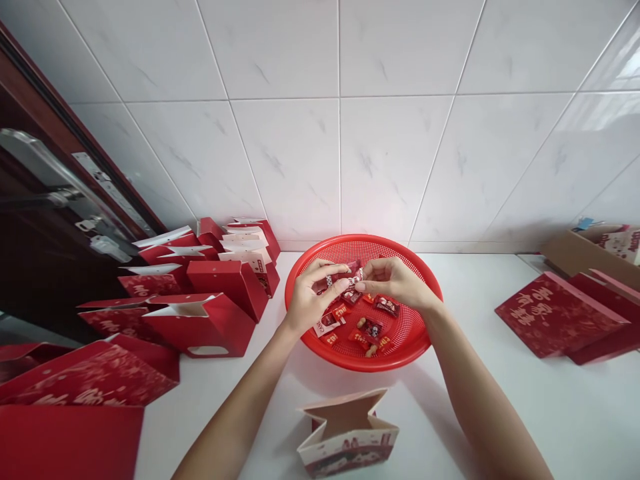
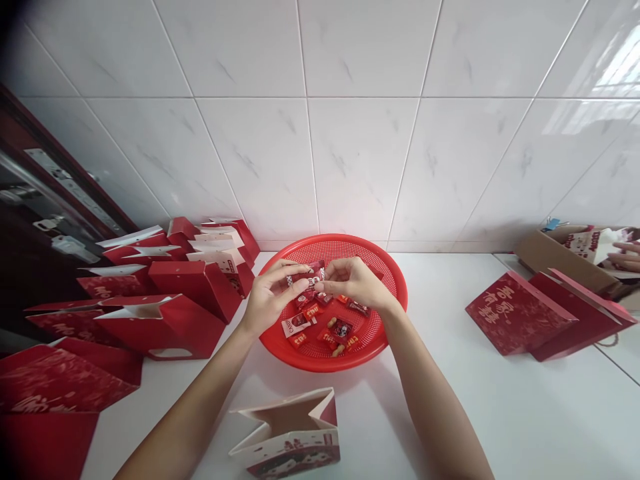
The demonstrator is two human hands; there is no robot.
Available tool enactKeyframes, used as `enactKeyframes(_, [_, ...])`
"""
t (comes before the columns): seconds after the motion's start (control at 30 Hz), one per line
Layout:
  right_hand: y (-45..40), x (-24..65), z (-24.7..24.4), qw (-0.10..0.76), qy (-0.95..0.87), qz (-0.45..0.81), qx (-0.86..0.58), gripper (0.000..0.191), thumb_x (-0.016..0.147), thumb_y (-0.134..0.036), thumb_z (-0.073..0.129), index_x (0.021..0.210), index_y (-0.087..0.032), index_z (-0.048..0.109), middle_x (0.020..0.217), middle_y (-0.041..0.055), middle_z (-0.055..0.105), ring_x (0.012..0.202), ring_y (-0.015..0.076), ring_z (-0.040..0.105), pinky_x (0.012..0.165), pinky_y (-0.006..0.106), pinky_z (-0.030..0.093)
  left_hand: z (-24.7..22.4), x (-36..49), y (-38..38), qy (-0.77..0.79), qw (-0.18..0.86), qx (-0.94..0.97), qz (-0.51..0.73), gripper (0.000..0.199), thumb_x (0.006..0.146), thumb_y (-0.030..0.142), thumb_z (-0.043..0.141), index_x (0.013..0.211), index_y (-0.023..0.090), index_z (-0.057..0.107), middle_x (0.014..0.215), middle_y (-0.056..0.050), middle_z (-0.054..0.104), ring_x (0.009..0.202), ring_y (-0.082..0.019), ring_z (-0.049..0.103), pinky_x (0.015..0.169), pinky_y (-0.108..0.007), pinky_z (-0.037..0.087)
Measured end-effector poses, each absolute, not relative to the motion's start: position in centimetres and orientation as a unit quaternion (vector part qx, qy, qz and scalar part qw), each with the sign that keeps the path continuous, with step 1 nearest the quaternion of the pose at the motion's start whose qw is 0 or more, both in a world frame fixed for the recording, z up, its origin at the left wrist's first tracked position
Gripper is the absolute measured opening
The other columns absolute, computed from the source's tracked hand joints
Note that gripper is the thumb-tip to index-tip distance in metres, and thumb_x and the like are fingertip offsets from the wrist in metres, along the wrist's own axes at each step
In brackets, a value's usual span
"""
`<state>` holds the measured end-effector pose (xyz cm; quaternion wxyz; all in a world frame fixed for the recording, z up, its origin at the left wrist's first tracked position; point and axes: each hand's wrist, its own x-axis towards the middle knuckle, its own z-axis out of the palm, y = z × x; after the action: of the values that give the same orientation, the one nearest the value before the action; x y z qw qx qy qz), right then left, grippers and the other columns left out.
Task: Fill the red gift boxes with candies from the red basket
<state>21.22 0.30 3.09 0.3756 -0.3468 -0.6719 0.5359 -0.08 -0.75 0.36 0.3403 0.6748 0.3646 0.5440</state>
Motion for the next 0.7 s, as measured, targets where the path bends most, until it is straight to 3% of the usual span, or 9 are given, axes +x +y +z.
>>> enactKeyframes(0.1, [0.3,21.3,3.0,0.383,-0.676,0.514,-0.363,0.04,0.072,-0.049,0.092,0.078,-0.016,0.069,0.073,0.0024,0.073,0.07,0.0163,0.069,0.064,0.027,0.054,0.1,0.0,-0.6,0.367,0.339,0.672,0.547,0.023,0.085,0.038,0.078,0.103,0.025,0.082,0.103,-0.007,0.074,0.103,-0.025,0.071,0.091,-0.038,0.061])
enactKeyframes(0.27, [0.5,21.4,2.7,0.412,-0.66,0.513,-0.363,0.05,0.072,-0.048,0.092,0.104,-0.019,0.066,0.084,0.0019,0.074,0.075,0.019,0.073,0.066,0.031,0.06,0.0,0.1,-0.6,0.368,0.361,0.66,0.547,0.035,0.085,0.04,0.077,0.116,0.024,0.077,0.116,-0.007,0.075,0.109,-0.026,0.073,0.092,-0.037,0.062])
enactKeyframes(0.4, [0.4,21.2,2.5,0.419,-0.672,0.506,-0.341,0.048,0.073,-0.047,0.091,0.102,-0.02,0.064,0.078,-0.0001,0.071,0.07,0.019,0.072,0.066,0.033,0.062,0.2,0.1,-0.7,0.394,0.362,0.659,0.528,0.048,0.082,0.041,0.08,0.125,0.023,0.072,0.133,-0.008,0.073,0.121,-0.029,0.07,0.1,-0.04,0.06])
enactKeyframes(0.57, [0.8,21.6,2.3,0.424,-0.687,0.476,-0.348,0.042,0.082,-0.051,0.082,0.103,-0.019,0.066,0.081,0.0023,0.074,0.074,0.0196,0.073,0.069,0.033,0.061,0.1,0.2,-0.5,0.392,0.401,0.639,0.526,0.046,0.08,0.045,0.08,0.118,0.02,0.072,0.117,-0.009,0.079,0.106,-0.029,0.076,0.092,-0.04,0.062])
enactKeyframes(0.63, [2.0,22.2,2.5,0.399,-0.71,0.421,-0.4,0.034,0.092,-0.049,0.071,0.105,-0.018,0.067,0.089,0.0048,0.076,0.077,0.0194,0.073,0.071,0.032,0.06,0.0,0.3,-0.3,0.402,0.393,0.609,0.56,0.041,0.08,0.044,0.079,0.114,0.021,0.071,0.117,-0.008,0.077,0.108,-0.028,0.074,0.094,-0.038,0.061])
enactKeyframes(0.7, [3.7,22.8,2.8,0.301,-0.752,0.327,-0.487,0.025,0.099,-0.039,0.06,0.111,-0.017,0.066,0.091,0.0062,0.076,0.078,0.0194,0.073,0.07,0.031,0.059,-0.2,0.3,-0.1,0.417,0.384,0.572,0.593,0.039,0.079,0.042,0.079,0.112,0.022,0.071,0.121,-0.007,0.075,0.115,-0.027,0.071,0.098,-0.036,0.058])
